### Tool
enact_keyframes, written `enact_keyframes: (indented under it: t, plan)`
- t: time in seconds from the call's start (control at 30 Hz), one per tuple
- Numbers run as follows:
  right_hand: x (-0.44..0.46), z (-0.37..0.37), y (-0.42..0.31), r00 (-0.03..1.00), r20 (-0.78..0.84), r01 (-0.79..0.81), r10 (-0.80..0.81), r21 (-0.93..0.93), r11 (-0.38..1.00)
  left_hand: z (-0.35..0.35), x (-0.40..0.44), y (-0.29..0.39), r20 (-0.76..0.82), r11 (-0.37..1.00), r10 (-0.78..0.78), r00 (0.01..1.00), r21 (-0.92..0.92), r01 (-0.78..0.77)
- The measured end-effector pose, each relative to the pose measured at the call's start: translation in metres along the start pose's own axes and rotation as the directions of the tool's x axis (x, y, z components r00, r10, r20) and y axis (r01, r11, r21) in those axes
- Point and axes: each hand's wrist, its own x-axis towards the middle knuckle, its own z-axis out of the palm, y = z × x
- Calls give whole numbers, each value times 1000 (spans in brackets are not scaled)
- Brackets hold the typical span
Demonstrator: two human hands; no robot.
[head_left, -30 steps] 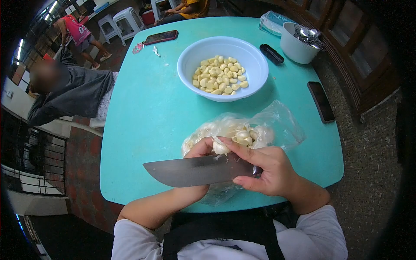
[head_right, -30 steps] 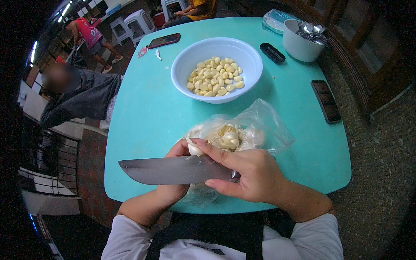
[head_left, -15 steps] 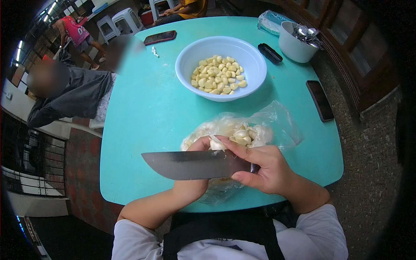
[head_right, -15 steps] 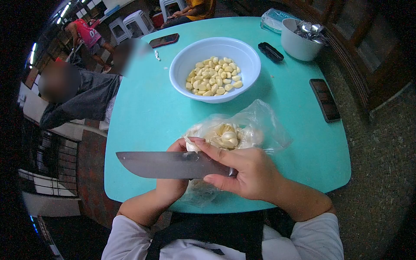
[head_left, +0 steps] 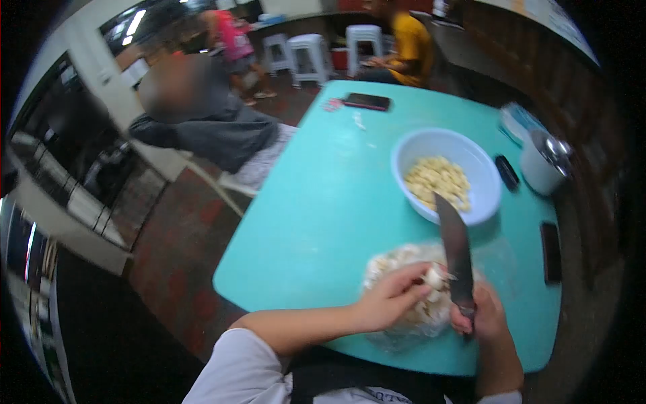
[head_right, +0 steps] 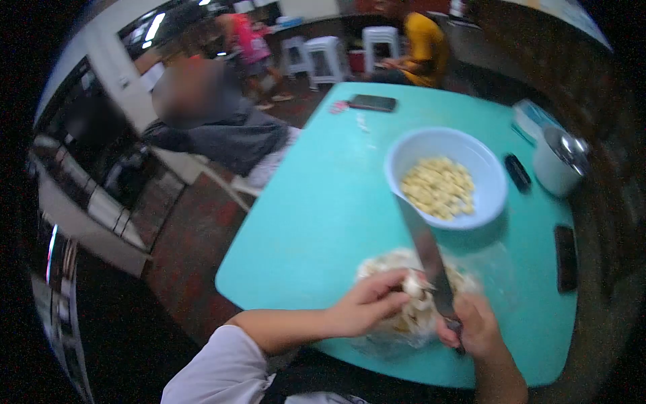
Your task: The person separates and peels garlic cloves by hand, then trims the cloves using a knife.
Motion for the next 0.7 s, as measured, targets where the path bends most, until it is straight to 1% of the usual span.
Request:
enact_keyframes:
  t: [0.03, 0.1, 0.17, 0.2, 0.23, 0.3, 0.33, 0.4, 0.5, 0.6, 0.7]
  plan:
    - [5, 5, 3, 998, -11, 67, -68, -90, 994, -2, 1, -1, -13, 999, 11, 1000, -38, -12]
    - [7, 9, 5, 974, -80, 186, -214, -266, 946, -2, 5, 1, 18, 989, 15, 1000, -149, -12]
    - [5, 22, 2, 967, -114, 177, -227, -338, 924, 1, 0, 15, 12, 990, -79, 997, -112, 80]
    - [5, 26, 1, 963, -136, 167, -232, -373, 913, 1, 0, 17, 10, 992, -89, 996, -89, 90]
    - [6, 23, 3, 957, -117, 194, -267, -425, 884, 1, 1, 19, 9, 993, -99, 995, -66, 99]
    - [6, 22, 4, 947, -83, 227, -311, -512, 828, 3, 1, 14, 2, 999, -35, 999, -4, 35]
    - [5, 22, 4, 944, -71, 234, -323, -549, 802, 3, 1, 10, -5, 999, -17, 1000, -44, 17]
    - [2, 29, -1, 945, -78, 210, -318, -602, 770, 4, 1, 1, -19, 992, 18, 1000, -122, -20]
    - [3, 31, 0, 932, -66, 240, -356, -625, 743, -3, 3, 3, 23, 1000, -4, 1000, -6, 4]
    - [2, 32, 0, 933, -69, 234, -353, -628, 742, -2, 2, 5, -11, 1000, -13, 1000, 26, 13]
    - [1, 34, -2, 937, -78, 222, -342, -622, 751, -2, 3, 2, -12, 996, 7, 1000, -91, -8]
